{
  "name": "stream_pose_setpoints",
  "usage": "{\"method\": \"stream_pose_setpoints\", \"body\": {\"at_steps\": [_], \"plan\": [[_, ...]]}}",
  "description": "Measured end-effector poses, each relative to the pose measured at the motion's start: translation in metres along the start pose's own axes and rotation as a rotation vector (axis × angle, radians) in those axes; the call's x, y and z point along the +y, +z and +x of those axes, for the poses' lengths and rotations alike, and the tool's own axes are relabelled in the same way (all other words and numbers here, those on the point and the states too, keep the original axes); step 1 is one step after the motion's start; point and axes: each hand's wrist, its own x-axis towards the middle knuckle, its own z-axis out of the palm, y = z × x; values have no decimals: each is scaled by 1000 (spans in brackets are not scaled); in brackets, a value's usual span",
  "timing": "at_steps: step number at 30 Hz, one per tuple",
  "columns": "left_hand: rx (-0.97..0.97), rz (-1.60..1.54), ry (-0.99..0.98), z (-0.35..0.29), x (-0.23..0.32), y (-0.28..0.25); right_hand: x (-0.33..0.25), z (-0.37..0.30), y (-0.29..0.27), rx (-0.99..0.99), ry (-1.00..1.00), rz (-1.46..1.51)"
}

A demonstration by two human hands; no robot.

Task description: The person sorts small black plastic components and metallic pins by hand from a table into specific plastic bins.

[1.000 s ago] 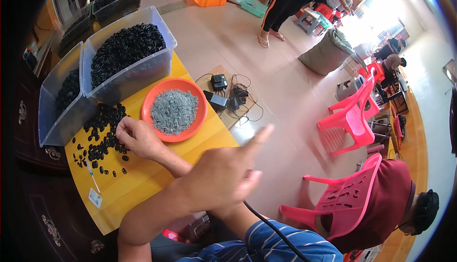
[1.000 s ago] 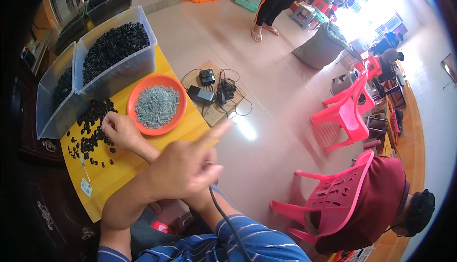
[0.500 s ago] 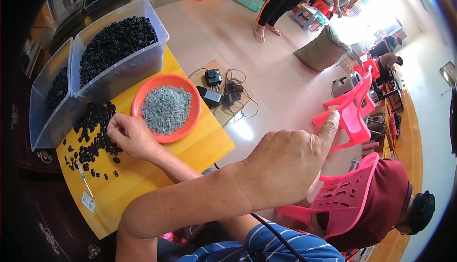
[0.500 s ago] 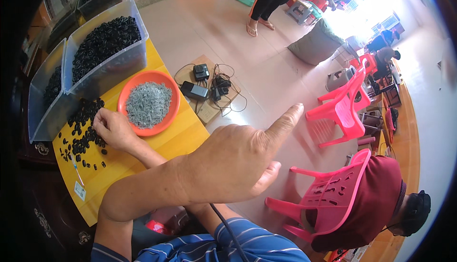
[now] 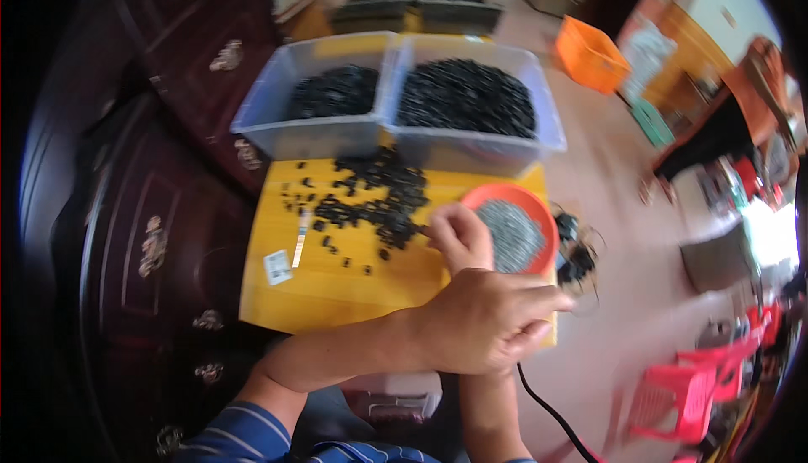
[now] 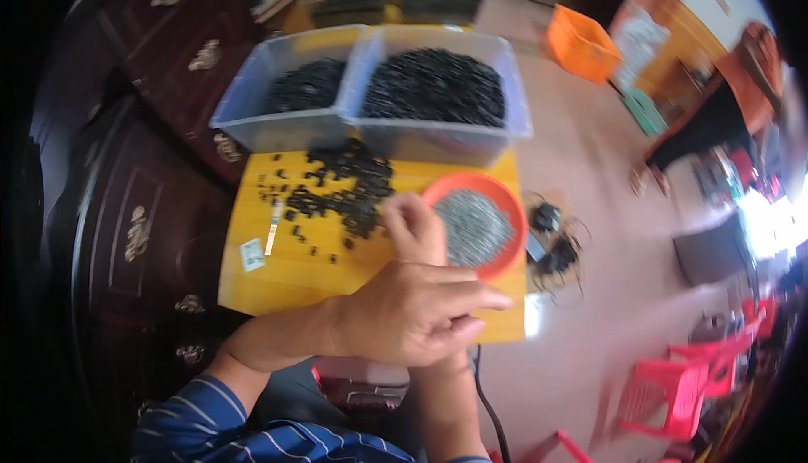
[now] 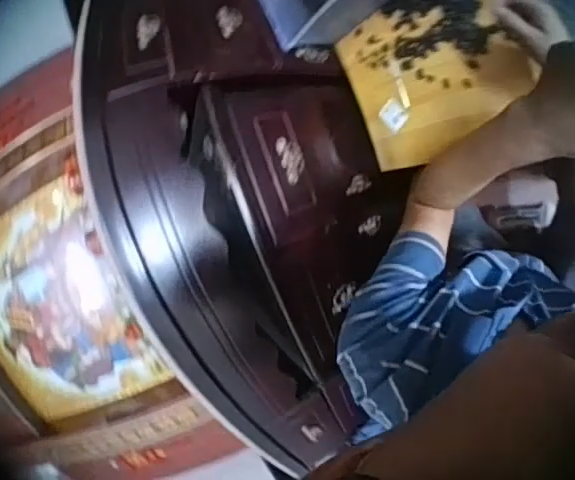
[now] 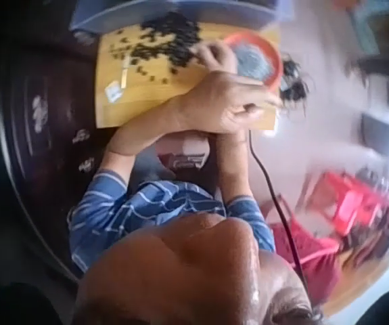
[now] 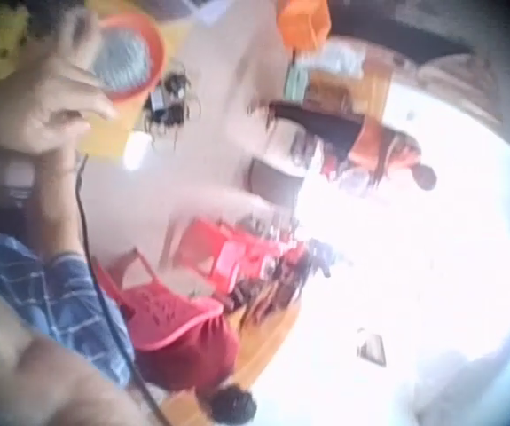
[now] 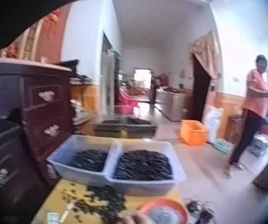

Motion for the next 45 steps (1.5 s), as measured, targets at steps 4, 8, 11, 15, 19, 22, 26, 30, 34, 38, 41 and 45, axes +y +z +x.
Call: {"method": "stream_pose_setpoints", "body": {"at_steps": [4,8,11,15,19,22,26,30,34,38,41,45], "plan": [[281,68,-301,-68,-21,-55,0,2,16,-131,87,140],[516,149,-351,-98,-55,-67,-1,5,21,-176,55,169],[522,205,-349,-104,-72,-78,-6,3,28,-226,71,167],[565,269,-327,-109,-81,-83,-9,1,28,-298,84,144],[535,325,-299,-114,-85,-85,-10,0,27,-366,95,140],[512,335,-290,-114,-84,-85,-11,0,29,-421,103,105],[489,347,-271,-113,-86,-84,-9,1,27,-431,96,84],[483,353,-285,-114,-82,-87,-10,1,32,-420,92,90],[443,348,-237,-103,-82,-72,-14,-7,13,-385,78,95],[472,444,-225,-113,-84,-83,-8,-1,30,-421,123,164],[481,417,-253,-112,-86,-82,-8,-2,24,-475,101,135],[600,301,-288,-112,-88,-83,-13,-5,23,-456,105,78]]}}
